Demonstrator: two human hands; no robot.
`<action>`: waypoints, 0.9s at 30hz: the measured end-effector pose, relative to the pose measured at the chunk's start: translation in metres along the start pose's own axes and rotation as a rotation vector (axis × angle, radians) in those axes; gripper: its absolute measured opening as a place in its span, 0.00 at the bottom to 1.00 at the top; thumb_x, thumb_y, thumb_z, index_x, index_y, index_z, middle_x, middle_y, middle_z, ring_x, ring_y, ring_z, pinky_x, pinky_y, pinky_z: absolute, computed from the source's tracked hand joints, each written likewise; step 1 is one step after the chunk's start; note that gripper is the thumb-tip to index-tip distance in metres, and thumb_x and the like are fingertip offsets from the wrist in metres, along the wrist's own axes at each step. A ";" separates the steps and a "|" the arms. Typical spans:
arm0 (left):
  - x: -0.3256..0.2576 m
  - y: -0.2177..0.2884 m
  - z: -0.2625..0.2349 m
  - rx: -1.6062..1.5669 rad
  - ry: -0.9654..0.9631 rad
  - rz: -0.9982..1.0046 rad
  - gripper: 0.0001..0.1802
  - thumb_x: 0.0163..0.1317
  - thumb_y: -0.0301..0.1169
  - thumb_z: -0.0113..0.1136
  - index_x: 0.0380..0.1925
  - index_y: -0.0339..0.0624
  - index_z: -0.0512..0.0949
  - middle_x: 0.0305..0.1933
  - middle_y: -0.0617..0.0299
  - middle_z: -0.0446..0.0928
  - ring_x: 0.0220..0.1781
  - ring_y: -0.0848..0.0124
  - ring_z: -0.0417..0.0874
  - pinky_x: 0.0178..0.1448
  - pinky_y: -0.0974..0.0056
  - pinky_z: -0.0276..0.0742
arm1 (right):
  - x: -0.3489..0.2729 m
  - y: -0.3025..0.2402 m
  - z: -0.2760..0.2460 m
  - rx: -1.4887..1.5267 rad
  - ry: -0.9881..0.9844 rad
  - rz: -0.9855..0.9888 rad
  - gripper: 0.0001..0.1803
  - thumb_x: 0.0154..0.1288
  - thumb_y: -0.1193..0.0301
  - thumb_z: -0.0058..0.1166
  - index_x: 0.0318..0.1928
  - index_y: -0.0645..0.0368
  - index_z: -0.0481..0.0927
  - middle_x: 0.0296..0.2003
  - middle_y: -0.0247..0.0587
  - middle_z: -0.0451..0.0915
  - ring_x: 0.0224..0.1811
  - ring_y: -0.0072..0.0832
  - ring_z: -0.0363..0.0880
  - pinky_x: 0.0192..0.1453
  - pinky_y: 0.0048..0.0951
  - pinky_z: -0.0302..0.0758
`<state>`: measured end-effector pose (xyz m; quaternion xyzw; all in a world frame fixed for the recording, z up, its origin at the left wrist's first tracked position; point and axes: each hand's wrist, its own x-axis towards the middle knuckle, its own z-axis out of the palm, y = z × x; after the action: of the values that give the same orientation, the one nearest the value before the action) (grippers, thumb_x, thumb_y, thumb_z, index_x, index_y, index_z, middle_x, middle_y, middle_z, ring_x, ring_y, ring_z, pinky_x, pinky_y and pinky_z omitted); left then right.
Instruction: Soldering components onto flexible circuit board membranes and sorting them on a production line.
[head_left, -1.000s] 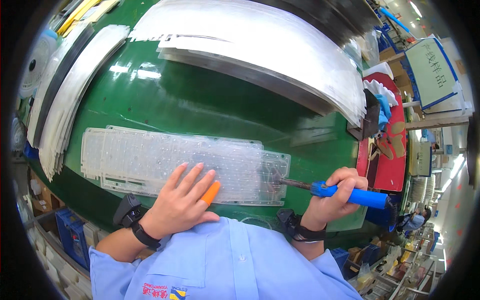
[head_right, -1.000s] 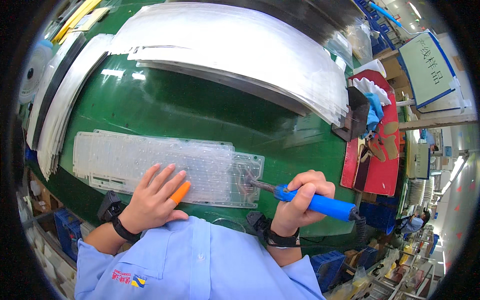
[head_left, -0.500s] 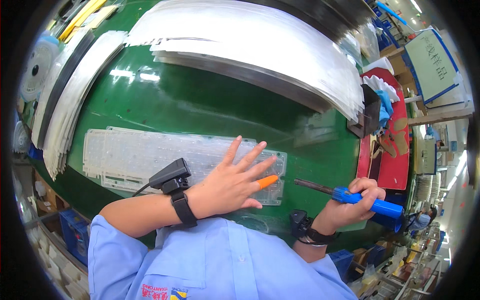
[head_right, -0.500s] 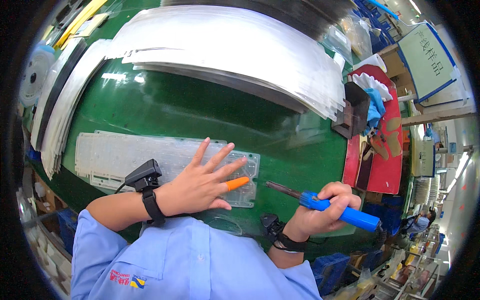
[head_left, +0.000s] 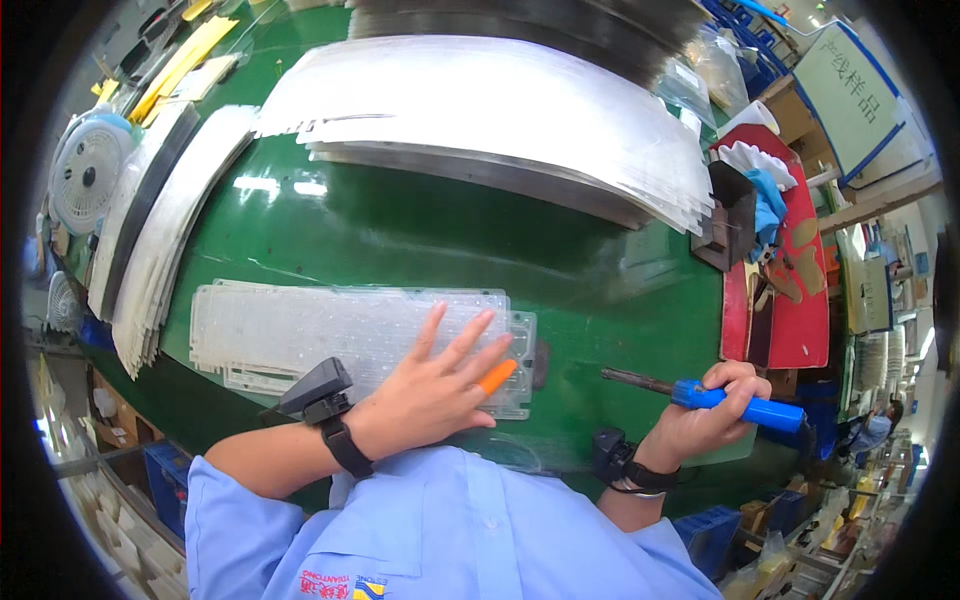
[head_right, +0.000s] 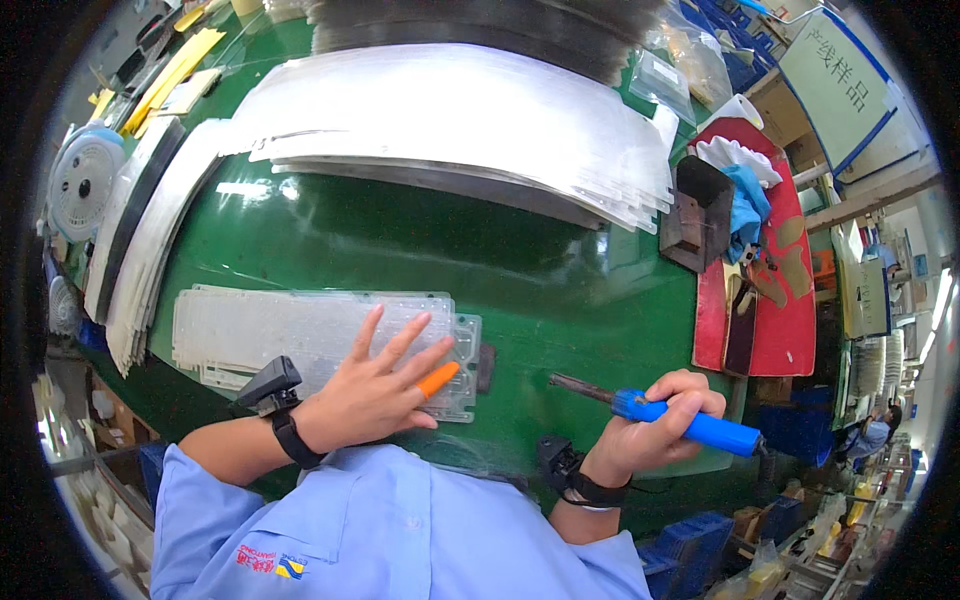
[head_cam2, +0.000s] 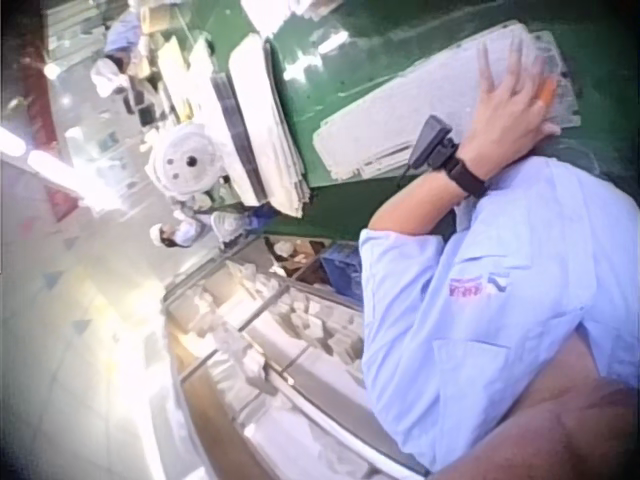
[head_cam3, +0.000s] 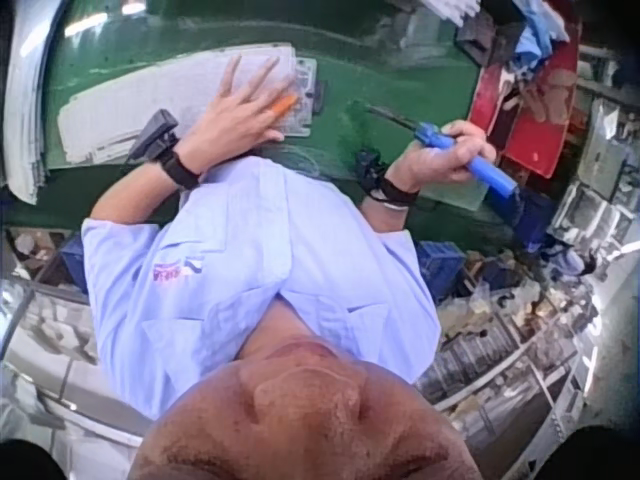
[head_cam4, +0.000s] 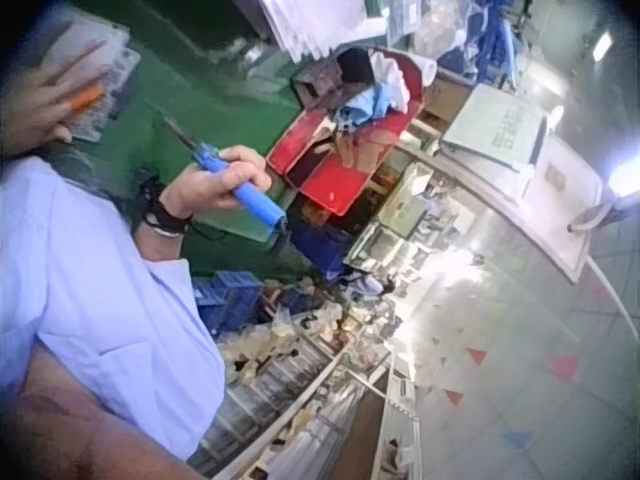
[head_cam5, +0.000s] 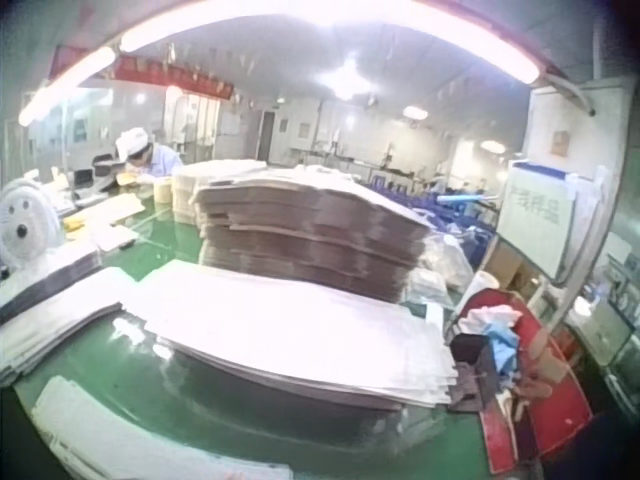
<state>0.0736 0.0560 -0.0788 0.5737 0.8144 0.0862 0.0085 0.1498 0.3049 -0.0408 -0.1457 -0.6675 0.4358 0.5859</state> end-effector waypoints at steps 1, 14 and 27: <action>-0.005 0.000 -0.001 0.019 0.019 -0.044 0.31 0.49 0.56 0.57 0.45 0.46 0.80 0.68 0.60 0.60 0.74 0.53 0.49 0.71 0.32 0.37 | -0.001 0.000 -0.001 0.028 0.017 0.013 0.15 0.66 0.66 0.43 0.24 0.53 0.56 0.17 0.34 0.61 0.21 0.20 0.57 0.29 0.25 0.54; -0.015 0.001 -0.002 0.034 0.080 -0.111 0.29 0.55 0.51 0.57 0.51 0.42 0.76 0.62 0.55 0.66 0.67 0.52 0.62 0.68 0.40 0.52 | -0.011 -0.017 -0.014 0.129 0.044 0.016 0.13 0.66 0.65 0.44 0.26 0.55 0.61 0.19 0.34 0.63 0.22 0.20 0.59 0.30 0.25 0.56; -0.018 -0.001 0.022 0.112 0.267 0.051 0.25 0.59 0.38 0.57 0.56 0.42 0.71 0.56 0.56 0.72 0.60 0.60 0.71 0.62 0.55 0.66 | 0.008 0.051 -0.026 0.378 0.414 0.523 0.16 0.66 0.57 0.50 0.26 0.52 0.67 0.23 0.26 0.67 0.24 0.16 0.62 0.26 0.19 0.57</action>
<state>0.0811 0.0411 -0.1018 0.5773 0.7970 0.1163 -0.1342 0.1553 0.3505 -0.0758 -0.2855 -0.3834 0.6474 0.5937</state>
